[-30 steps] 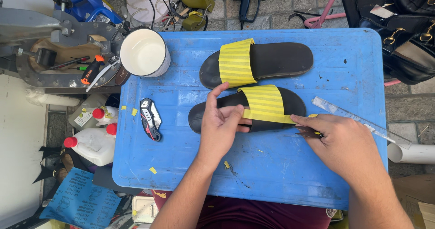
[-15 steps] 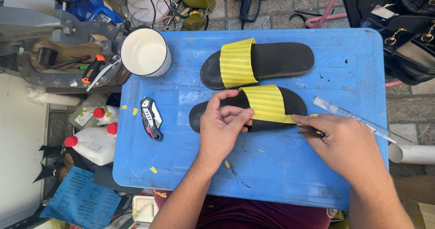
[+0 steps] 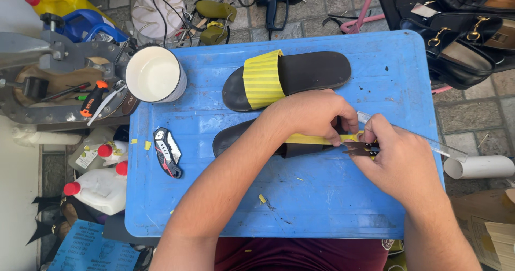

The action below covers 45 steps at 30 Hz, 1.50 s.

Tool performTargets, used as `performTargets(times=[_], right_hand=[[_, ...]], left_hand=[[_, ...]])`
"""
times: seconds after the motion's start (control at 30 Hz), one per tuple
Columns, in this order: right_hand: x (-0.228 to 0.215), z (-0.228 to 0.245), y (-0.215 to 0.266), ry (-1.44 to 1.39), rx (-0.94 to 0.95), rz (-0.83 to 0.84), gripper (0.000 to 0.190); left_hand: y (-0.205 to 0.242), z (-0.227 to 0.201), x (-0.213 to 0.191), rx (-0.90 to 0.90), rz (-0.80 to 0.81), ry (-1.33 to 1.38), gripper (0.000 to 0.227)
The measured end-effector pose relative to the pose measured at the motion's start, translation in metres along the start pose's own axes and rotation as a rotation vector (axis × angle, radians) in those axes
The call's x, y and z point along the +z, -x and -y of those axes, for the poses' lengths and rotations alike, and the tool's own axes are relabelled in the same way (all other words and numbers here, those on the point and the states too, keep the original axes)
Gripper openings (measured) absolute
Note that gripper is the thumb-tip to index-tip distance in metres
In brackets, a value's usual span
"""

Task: The person applies yellow masking tape across the top strap of a pair of black slide sandals. They repeatedly measure, cut, and press down strips of tape to cover the strap area on both sandals.

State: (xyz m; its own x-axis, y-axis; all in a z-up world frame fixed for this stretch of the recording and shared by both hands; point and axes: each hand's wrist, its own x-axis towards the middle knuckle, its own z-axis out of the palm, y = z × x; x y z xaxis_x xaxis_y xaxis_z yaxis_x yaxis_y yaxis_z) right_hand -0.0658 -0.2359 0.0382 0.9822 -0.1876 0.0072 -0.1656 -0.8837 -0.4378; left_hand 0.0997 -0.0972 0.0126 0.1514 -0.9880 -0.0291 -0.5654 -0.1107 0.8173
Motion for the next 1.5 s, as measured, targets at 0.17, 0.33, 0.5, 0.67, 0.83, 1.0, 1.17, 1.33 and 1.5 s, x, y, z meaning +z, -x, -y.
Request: performTargets(times=[0.17, 0.33, 0.5, 0.67, 0.83, 1.0, 1.17, 1.33, 1.5], right_hand=[[0.007, -0.007, 0.005, -0.099, -0.144, -0.208, 0.035], [0.017, -0.022, 0.017, -0.239, -0.300, -0.466, 0.033], [0.050, -0.014, 0.074, -0.720, -0.098, -0.507, 0.026], [0.086, -0.010, 0.091, -1.275, 0.384, 0.189, 0.017], [0.108, 0.005, 0.089, -1.682, 0.481, 0.069, 0.018], [0.108, 0.016, 0.082, -1.647, 0.573, 0.017, 0.035], [0.097, 0.018, 0.081, -1.612, 0.607, 0.077, 0.044], [0.096, 0.018, 0.077, -1.617, 0.604, 0.084, 0.044], [0.102, 0.016, 0.064, -1.656, 0.599, 0.040, 0.034]], left_hand=[[-0.016, 0.017, 0.011, 0.032, 0.099, 0.047, 0.038], [-0.022, 0.024, 0.018, 0.101, 0.049, 0.011, 0.037], [-0.025, 0.032, 0.019, 0.162, 0.098, 0.011, 0.036], [-0.026, 0.042, 0.022, 0.226, 0.084, 0.071, 0.034], [-0.026, 0.043, 0.023, 0.218, 0.088, 0.056, 0.032], [-0.024, 0.039, 0.023, 0.170, 0.102, 0.054, 0.033], [-0.024, 0.040, 0.022, 0.168, 0.092, 0.052, 0.033], [-0.024, 0.042, 0.024, 0.217, 0.039, 0.055, 0.033], [-0.023, 0.041, 0.026, 0.178, 0.065, 0.075, 0.034]])
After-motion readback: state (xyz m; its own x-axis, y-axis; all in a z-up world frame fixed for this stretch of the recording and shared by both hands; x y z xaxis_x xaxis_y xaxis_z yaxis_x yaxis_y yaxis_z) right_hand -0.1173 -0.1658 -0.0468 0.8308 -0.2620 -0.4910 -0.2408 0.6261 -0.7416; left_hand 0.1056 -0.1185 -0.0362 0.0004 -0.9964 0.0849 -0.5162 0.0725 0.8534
